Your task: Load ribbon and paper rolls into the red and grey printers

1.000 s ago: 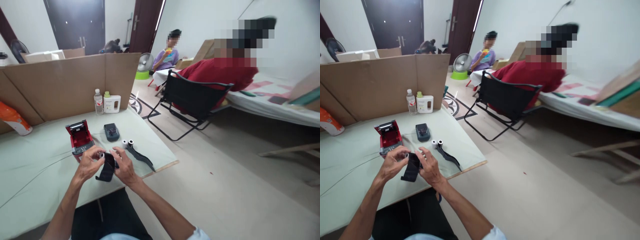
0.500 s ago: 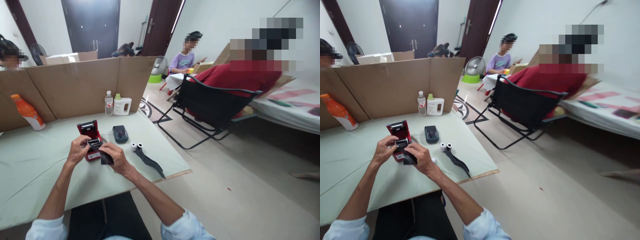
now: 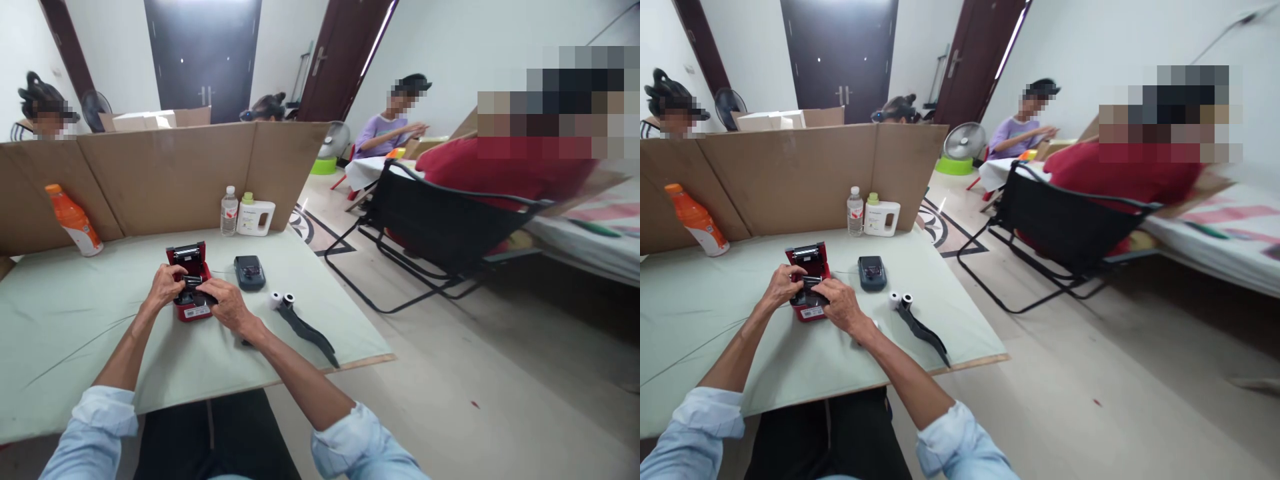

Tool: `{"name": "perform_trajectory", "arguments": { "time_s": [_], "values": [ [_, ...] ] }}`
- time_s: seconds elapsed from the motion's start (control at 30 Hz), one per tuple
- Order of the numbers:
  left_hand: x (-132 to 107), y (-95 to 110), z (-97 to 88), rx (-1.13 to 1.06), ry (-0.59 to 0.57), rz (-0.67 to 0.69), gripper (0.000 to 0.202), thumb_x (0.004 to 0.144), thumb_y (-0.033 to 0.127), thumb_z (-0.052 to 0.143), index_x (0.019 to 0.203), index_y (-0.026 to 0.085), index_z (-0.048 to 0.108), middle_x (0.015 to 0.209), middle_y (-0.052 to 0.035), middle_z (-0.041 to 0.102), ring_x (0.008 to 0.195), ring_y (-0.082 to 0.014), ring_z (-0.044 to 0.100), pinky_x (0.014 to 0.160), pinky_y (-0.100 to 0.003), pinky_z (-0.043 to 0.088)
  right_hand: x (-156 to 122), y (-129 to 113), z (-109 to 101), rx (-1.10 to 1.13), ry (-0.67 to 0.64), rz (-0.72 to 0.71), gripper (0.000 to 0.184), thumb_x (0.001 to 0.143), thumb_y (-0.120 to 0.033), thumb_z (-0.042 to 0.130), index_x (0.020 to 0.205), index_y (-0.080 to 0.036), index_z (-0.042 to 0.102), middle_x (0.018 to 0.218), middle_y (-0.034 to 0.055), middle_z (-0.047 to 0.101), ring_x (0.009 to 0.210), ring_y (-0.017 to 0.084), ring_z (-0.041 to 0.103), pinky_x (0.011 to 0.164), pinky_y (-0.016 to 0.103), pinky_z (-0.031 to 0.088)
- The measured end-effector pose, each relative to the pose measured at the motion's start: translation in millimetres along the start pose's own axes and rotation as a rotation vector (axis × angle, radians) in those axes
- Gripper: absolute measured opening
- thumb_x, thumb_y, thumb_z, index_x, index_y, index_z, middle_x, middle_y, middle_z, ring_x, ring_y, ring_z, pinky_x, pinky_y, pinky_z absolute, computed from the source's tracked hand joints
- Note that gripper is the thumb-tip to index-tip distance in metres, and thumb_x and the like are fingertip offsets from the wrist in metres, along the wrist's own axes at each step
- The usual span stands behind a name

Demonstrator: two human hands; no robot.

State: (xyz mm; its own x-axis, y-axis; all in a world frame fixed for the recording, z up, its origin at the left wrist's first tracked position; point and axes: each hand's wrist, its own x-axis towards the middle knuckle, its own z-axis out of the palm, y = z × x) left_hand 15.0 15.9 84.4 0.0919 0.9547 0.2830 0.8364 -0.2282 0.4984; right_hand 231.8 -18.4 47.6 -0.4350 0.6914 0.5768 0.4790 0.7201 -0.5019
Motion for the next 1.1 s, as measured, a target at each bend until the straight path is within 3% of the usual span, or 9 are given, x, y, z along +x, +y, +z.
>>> {"name": "perform_trajectory", "arguments": {
  "time_s": [0.23,0.4,0.7,0.83,0.97,1.1],
  "values": [
    [4,2,-4.9,0.033,-0.049,0.049,0.035,0.071,0.013,0.063,0.099,0.021,0.082,0.088,-0.0057,0.076,0.098,-0.0275,0.066,0.086,-0.036,0.054,3,1,-1,0.000,-0.004,0.013,0.053,0.075,0.004,0.057,0.117,-0.022,0.077,0.112,0.0077,0.078,0.106,0.023,0.072,0.096,0.036,0.058],
    [11,1,-4.5,0.094,-0.104,0.066,0.035,0.068,0.012,0.063,0.095,0.022,0.082,0.083,-0.0045,0.074,0.094,-0.0253,0.066,0.080,-0.032,0.053,6,0,-4,0.009,0.012,0.003,0.039,0.084,-0.002,0.062,0.113,-0.023,0.078,0.110,0.0071,0.078,0.104,0.022,0.072,0.095,0.035,0.057],
    [8,-6,-2.4,0.056,-0.046,0.026,0.030,0.068,0.013,0.066,0.091,0.023,0.084,0.090,-0.0067,0.079,0.106,-0.0310,0.067,0.089,-0.038,0.055,16,-2,-6,-0.012,0.013,0.018,0.034,0.088,-0.004,0.062,0.112,-0.023,0.078,0.108,0.0067,0.079,0.103,0.021,0.072,0.094,0.032,0.056],
    [9,-2,-11.1,0.043,-0.126,0.055,0.031,0.068,0.014,0.065,0.091,0.024,0.084,0.095,-0.0052,0.081,0.101,-0.0289,0.070,0.090,-0.036,0.055,13,0,-3,-0.042,-0.036,0.044,0.040,0.084,-0.003,0.063,0.116,-0.024,0.077,0.109,0.0065,0.079,0.103,0.022,0.071,0.094,0.034,0.056],
    [3,5,-15.5,-0.035,-0.173,0.160,0.032,0.078,0.019,0.057,0.094,0.025,0.084,0.100,-0.0046,0.082,0.095,-0.0243,0.072,0.088,-0.033,0.053,6,-5,-4,-0.101,-0.082,0.025,0.049,0.081,0.001,0.061,0.119,-0.025,0.077,0.111,0.0060,0.078,0.103,0.024,0.068,0.093,0.037,0.055],
    [-2,11,-13.3,-0.024,-0.302,0.207,0.026,0.089,0.030,0.055,0.083,0.025,0.080,0.083,-0.0024,0.079,0.083,-0.0208,0.069,0.082,-0.029,0.050,2,-13,-5,-0.144,-0.083,-0.035,0.043,0.083,0.000,0.061,0.115,-0.024,0.078,0.116,0.0073,0.076,0.105,0.025,0.063,0.092,0.037,0.054]
  ]
}}
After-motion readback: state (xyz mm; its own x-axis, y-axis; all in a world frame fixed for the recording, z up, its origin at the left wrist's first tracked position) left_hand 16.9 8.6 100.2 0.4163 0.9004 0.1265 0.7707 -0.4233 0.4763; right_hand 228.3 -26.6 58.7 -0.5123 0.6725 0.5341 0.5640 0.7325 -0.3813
